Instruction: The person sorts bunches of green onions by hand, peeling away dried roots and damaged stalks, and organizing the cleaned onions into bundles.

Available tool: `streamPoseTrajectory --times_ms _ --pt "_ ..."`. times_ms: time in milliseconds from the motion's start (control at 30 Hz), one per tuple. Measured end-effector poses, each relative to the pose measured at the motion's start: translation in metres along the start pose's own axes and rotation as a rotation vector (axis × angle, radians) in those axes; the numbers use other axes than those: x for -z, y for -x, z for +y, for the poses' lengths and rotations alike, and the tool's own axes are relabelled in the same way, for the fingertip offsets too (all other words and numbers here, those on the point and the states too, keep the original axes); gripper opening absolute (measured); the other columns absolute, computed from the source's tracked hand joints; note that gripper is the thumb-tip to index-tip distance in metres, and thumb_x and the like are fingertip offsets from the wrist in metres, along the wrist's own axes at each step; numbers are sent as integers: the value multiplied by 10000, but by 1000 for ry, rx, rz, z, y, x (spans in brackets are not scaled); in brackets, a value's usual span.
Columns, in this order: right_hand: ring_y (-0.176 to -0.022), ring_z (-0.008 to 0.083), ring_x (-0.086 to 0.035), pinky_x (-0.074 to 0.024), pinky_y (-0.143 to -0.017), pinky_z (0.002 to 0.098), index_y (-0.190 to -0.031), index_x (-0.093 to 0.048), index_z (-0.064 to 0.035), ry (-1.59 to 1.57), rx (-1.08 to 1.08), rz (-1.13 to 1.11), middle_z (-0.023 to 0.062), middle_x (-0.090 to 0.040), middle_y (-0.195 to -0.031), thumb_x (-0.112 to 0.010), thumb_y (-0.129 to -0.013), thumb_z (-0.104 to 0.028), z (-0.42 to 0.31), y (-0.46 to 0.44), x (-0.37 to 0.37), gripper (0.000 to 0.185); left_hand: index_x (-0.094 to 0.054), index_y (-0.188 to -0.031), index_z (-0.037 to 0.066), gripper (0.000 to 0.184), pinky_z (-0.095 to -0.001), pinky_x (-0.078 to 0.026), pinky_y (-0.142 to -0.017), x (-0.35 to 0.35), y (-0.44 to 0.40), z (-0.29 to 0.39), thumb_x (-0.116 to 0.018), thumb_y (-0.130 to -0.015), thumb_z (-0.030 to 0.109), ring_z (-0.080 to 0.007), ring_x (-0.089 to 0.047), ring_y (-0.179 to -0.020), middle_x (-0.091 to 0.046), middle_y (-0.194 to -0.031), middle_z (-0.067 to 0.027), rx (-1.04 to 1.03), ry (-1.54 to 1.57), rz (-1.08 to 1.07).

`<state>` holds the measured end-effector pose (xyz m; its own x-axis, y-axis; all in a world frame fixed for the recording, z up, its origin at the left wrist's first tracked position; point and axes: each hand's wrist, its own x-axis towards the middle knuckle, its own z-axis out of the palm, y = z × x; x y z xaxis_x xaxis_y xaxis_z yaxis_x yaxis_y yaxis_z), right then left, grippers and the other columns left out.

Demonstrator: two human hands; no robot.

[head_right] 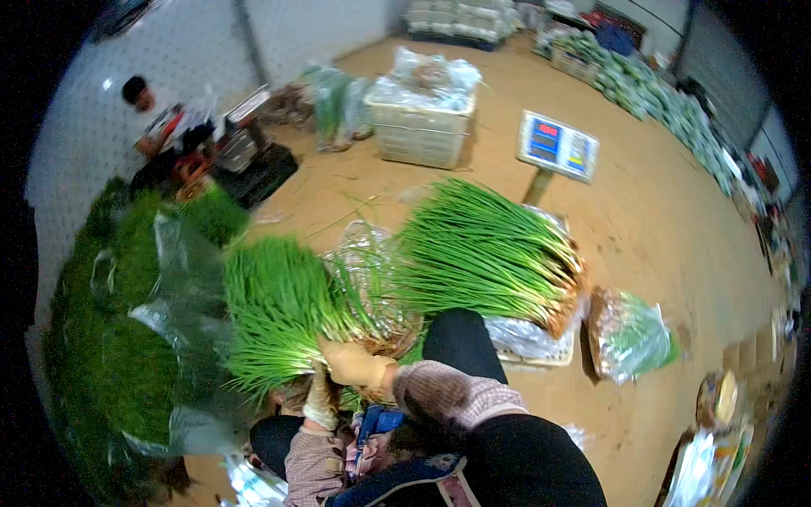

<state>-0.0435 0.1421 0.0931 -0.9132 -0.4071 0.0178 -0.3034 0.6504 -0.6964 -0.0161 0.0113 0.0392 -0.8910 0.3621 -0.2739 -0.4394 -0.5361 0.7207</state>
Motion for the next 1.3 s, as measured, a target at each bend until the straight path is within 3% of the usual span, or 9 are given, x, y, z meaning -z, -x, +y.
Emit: streamPoseTrajectory --times_ms 100,300,433,567,667,700,900,1133,1300 --pt "-819 406 -579 -479 -692 444 -1300 -273 69 -35 21 150 308 -566 -906 -564 -698 -88 8 -5 33 688 -318 -1322 21 685 -318 -320 -971 30 -48 13 -593 -830 409 -205 -410 -1134 -429 -1267 -87 -6 -655 -73" --pt "-837 384 -586 -492 -688 440 -1320 -329 -97 116 -153 368 218 -585 -975 -566 -716 -93 41 30 192 649 -322 -1327 -10 561 -268 -325 -969 -93 -36 73 -552 -874 230 -205 -431 -1147 -430 -1278 -118 -118 -486 -112" --pt "-900 368 -581 -485 -755 404 -1295 -379 -88 359 -151 565 219 -587 -1010 -491 -683 63 114 118 261 640 -413 -1274 -5 520 -298 -355 -959 -48 -35 37 -576 -853 253 -215 -451 -1136 -465 -1261 -125 62 -611 -32" --pt "-937 357 -551 -435 -835 426 -1272 -400 -56 699 -851 291 208 -566 -1043 -549 -659 54 234 213 259 640 -479 -1231 8 455 -254 -372 -889 15 -14 1 -578 -861 254 -144 -478 -1031 -531 -1140 -43 157 -659 56" --pt "-1313 378 -140 -231 -1056 447 -1387 16 8 728 -1164 305 215 -214 -1387 -693 -565 -89 270 251 202 1091 -502 -1210 14 432 -244 -374 -863 2 4 21 -574 -865 263 -128 -480 -991 -534 -1120 -24 211 -669 127" --pt "-1303 395 -161 -221 -1060 449 -1380 13 30 673 -1203 297 229 -214 -1389 -691 -558 -91 248 238 209 1089 -504 -1205 13 431 -239 -375 -853 -3 6 29 -572 -866 269 -121 -481 -978 -538 -1112 -20 221 -704 117" --pt "-1277 427 -216 -224 -1073 390 -1358 -46 96 611 -1174 51 281 -249 -1363 -688 -583 -224 219 226 237 1056 -469 -1230 -1 539 -284 -412 -849 24 -8 55 -583 -846 361 -163 -504 -1016 -556 -1112 -94 160 -931 95" --pt "-1111 362 -448 -369 -945 408 -1204 -433 13 634 -376 398 225 -467 -1210 -646 -721 -170 171 151 228 559 -531 -1149 21 539 -282 -429 -808 47 -21 80 -580 -807 435 -173 -557 -914 -596 -1031 -89 249 -959 302" --pt "-1120 327 -465 -371 -951 365 -1216 -455 -6 237 -136 105 203 -496 -1201 -631 -764 -258 94 41 158 547 -570 -1102 39 546 -367 -397 -911 54 -32 77 -550 -772 473 -340 -530 -1049 -557 -1125 -207 48 -1426 347"
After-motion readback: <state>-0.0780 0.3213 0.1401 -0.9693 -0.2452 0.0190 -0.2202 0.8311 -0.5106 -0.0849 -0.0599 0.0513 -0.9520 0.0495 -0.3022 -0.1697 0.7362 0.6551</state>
